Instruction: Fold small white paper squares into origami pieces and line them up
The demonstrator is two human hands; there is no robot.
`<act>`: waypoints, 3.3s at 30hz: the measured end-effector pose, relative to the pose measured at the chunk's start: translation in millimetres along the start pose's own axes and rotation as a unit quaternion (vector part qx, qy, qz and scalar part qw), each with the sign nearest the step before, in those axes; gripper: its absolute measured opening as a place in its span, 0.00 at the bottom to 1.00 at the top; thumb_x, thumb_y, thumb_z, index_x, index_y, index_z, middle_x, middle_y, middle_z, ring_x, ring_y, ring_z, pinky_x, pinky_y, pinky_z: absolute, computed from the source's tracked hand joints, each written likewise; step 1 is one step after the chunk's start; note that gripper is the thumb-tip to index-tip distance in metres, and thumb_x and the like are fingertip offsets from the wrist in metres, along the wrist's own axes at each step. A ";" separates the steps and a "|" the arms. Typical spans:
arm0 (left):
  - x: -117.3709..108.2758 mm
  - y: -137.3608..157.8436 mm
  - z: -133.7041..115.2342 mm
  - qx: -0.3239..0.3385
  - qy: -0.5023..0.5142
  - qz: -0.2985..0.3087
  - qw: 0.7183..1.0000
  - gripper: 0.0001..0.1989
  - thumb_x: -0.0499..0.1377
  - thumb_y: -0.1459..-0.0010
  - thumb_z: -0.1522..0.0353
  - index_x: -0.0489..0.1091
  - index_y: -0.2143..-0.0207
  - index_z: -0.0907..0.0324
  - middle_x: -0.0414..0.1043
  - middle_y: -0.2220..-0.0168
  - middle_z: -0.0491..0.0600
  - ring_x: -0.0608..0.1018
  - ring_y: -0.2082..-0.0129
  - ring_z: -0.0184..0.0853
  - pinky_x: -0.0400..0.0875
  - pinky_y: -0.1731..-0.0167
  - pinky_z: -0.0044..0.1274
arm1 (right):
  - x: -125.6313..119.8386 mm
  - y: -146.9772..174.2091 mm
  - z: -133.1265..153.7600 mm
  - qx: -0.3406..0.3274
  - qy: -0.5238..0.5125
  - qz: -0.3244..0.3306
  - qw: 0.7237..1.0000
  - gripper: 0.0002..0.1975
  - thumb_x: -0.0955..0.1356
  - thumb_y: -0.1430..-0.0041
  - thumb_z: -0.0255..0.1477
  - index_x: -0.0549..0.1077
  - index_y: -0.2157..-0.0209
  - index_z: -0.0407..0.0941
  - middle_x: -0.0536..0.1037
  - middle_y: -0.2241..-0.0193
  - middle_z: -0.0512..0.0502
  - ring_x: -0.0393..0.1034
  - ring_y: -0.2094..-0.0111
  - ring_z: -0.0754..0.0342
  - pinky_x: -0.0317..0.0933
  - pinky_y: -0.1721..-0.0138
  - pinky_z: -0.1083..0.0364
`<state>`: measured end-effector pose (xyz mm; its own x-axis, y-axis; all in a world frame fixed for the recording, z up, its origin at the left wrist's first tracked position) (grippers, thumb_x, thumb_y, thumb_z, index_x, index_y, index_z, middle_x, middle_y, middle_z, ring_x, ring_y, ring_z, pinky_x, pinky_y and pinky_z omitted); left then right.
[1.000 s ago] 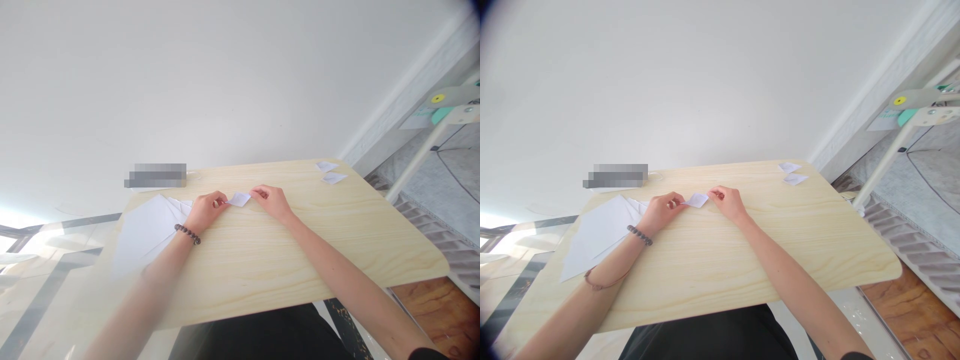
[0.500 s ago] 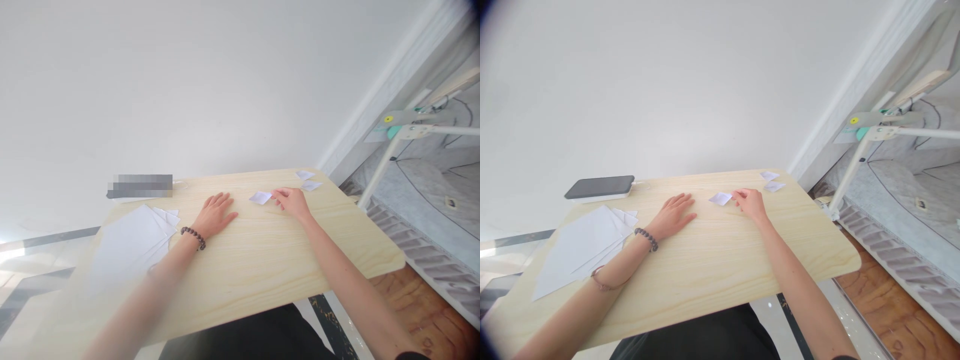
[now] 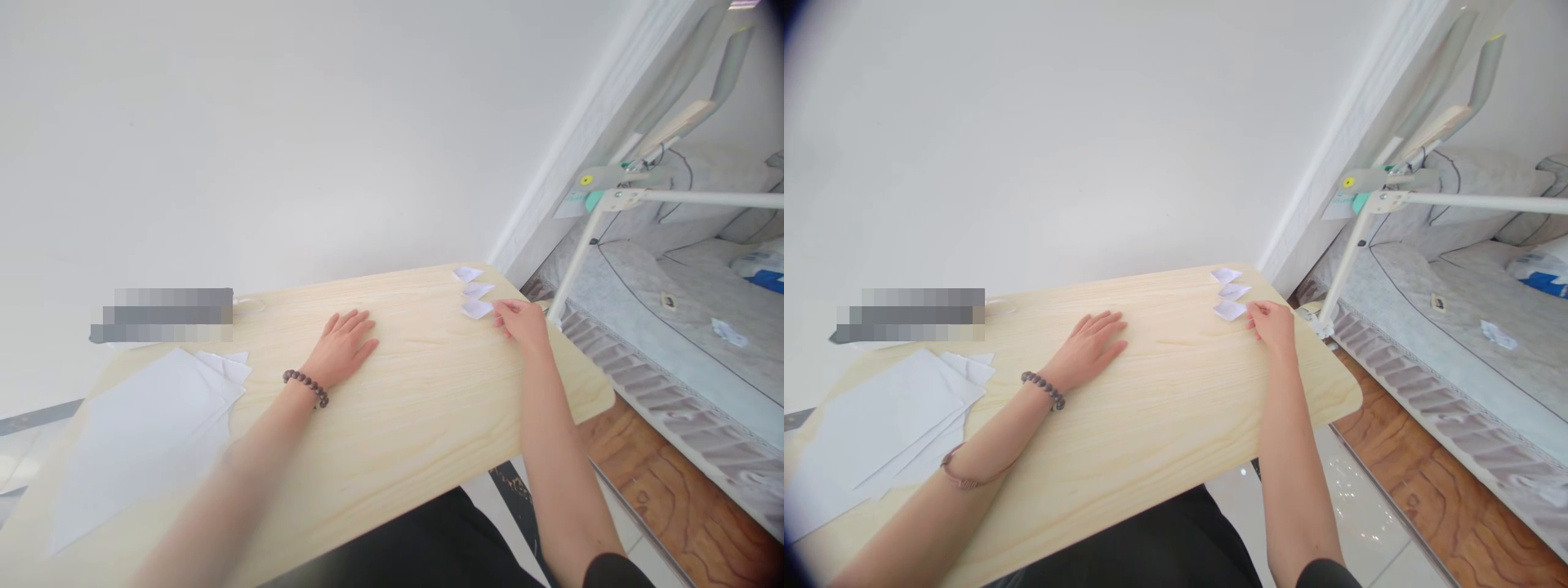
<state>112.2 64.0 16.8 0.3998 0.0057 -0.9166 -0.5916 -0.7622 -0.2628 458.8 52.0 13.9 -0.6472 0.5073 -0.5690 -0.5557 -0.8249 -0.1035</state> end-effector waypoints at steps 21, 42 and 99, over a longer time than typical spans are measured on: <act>2.7 0.6 0.2 -0.003 -0.026 0.008 1.000 0.22 0.42 0.40 0.59 0.60 0.48 0.58 0.54 0.42 0.51 0.54 0.41 0.39 0.44 0.43 0.37 | 4.8 8.6 20.8 -0.072 0.050 -0.094 0.992 0.18 0.64 0.51 0.34 0.70 0.59 0.41 0.76 0.77 0.47 0.67 0.83 0.56 0.62 0.66 0.52; -106.1 153.6 108.4 -0.340 -0.118 0.074 0.930 0.32 0.55 0.56 0.49 0.60 0.49 0.50 0.61 0.51 0.53 0.61 0.50 0.49 0.57 0.54 0.40 | 213.2 167.9 174.1 -0.441 0.150 0.247 0.849 0.10 0.58 0.44 0.29 0.70 0.65 0.49 0.76 0.72 0.54 0.67 0.73 0.58 0.50 0.72 0.59; -54.4 77.4 65.8 -0.240 0.183 -0.200 0.932 0.18 0.51 0.44 0.61 0.61 0.52 0.58 0.61 0.52 0.56 0.70 0.57 0.35 0.70 0.63 0.27 | 201.8 138.3 144.2 -0.127 -0.204 0.418 0.876 0.25 0.65 0.50 0.31 0.58 0.49 0.47 0.72 0.63 0.45 0.64 0.84 0.63 0.60 0.86 0.61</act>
<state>-1.4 47.2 26.5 0.7847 0.1971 -0.5877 0.0014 -0.9487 -0.3163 176.1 76.2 2.4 -0.9342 -0.2962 -0.1989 0.3019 -0.9533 0.0014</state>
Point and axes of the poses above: each hand's wrist, its own y-axis away from the middle knuckle, its own x-axis out of the palm, z = x × y, the point moved 7 cm from there along -y, towards the middle knuckle
